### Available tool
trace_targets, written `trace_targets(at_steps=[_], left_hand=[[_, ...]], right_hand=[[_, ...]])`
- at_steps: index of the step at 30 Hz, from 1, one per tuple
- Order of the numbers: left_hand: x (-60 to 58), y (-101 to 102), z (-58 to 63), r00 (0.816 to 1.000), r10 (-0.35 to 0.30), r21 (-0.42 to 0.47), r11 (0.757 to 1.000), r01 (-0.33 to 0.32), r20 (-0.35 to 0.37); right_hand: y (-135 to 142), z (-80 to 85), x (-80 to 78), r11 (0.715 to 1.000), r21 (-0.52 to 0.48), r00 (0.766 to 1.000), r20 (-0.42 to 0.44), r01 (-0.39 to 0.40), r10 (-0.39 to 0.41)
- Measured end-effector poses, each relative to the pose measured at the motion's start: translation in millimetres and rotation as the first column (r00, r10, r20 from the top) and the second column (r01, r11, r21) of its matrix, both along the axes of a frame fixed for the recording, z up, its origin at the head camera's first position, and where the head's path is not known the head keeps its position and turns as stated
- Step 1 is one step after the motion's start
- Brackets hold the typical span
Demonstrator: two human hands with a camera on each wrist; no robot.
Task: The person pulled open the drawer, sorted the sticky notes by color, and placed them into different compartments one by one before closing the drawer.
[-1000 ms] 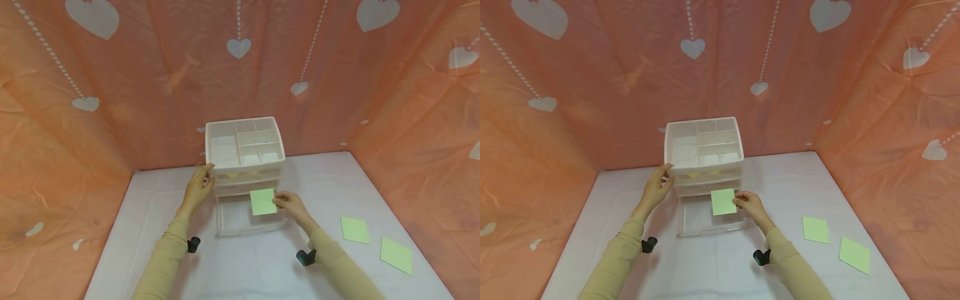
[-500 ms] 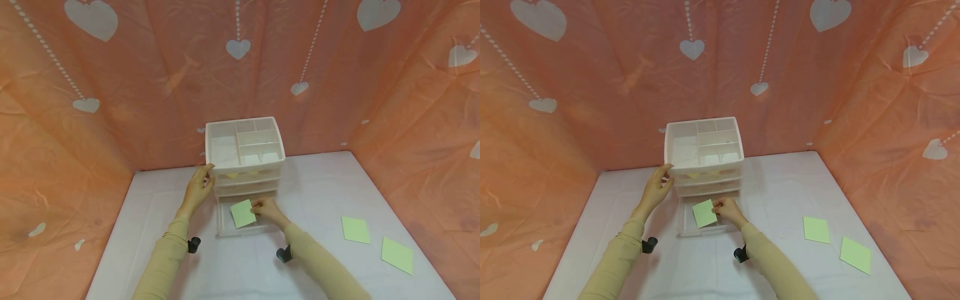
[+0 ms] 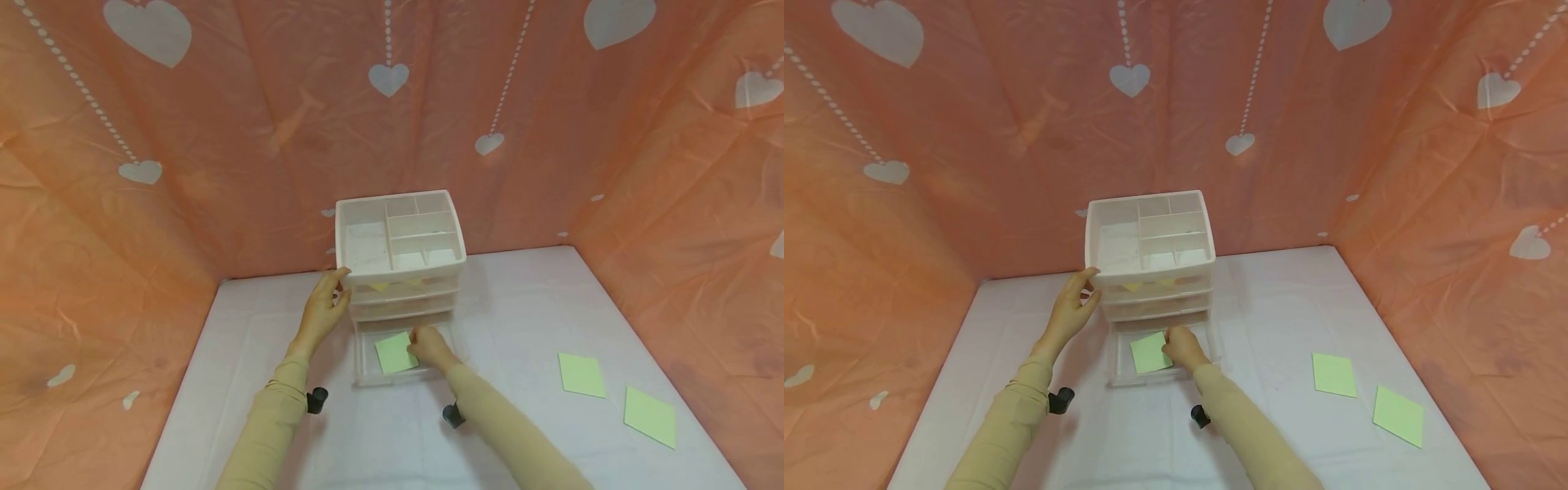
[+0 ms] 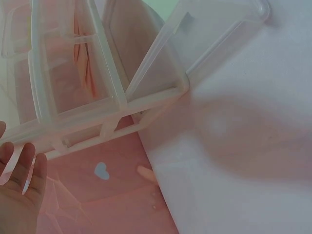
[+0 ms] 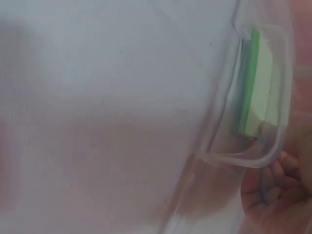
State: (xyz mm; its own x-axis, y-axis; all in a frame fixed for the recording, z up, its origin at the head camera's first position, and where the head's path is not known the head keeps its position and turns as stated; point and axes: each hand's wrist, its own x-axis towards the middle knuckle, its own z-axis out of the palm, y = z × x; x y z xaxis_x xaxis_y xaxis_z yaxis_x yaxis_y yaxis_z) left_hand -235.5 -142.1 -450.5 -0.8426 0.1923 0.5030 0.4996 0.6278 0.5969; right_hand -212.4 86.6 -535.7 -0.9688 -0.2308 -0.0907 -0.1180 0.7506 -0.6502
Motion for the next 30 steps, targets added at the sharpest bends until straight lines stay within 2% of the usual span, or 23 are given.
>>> trace_targets(at_steps=[4,11,16,19,22,30], left_hand=[[0.1,0,0.4,1.000,0.004,-0.004,1.000,-0.004,0.004],[-0.5,1,0.0,1.000,0.013,-0.004,1.000,-0.013,-0.008],[-0.1,2,-1.0,0.999,0.010,0.001,1.000,-0.010,-0.034],[0.8,2,-1.2,0.999,0.015,0.008,1.000,-0.015,-0.040],[1.2,1,-0.7,0.999,0.016,0.014,1.000,-0.015,-0.028],[1.4,1,0.7,1.000,0.014,0.011,1.000,-0.014,-0.006]], right_hand=[[-1,1.1,0.4,1.000,0.022,1.000,-0.005,0.003,-0.003],[1,-2.2,0.2,1.000,-0.009,1.000,0.001,0.015,-0.015],[4,-1.7,1.0,0.996,-0.079,0.999,0.010,0.046,-0.046],[7,4.8,2.0,0.988,-0.144,0.999,0.011,0.052,-0.051],[12,16.7,3.8,0.970,-0.231,0.998,0.004,0.068,-0.069],[46,50.5,10.9,0.881,-0.451,0.986,-0.015,0.143,-0.167]])
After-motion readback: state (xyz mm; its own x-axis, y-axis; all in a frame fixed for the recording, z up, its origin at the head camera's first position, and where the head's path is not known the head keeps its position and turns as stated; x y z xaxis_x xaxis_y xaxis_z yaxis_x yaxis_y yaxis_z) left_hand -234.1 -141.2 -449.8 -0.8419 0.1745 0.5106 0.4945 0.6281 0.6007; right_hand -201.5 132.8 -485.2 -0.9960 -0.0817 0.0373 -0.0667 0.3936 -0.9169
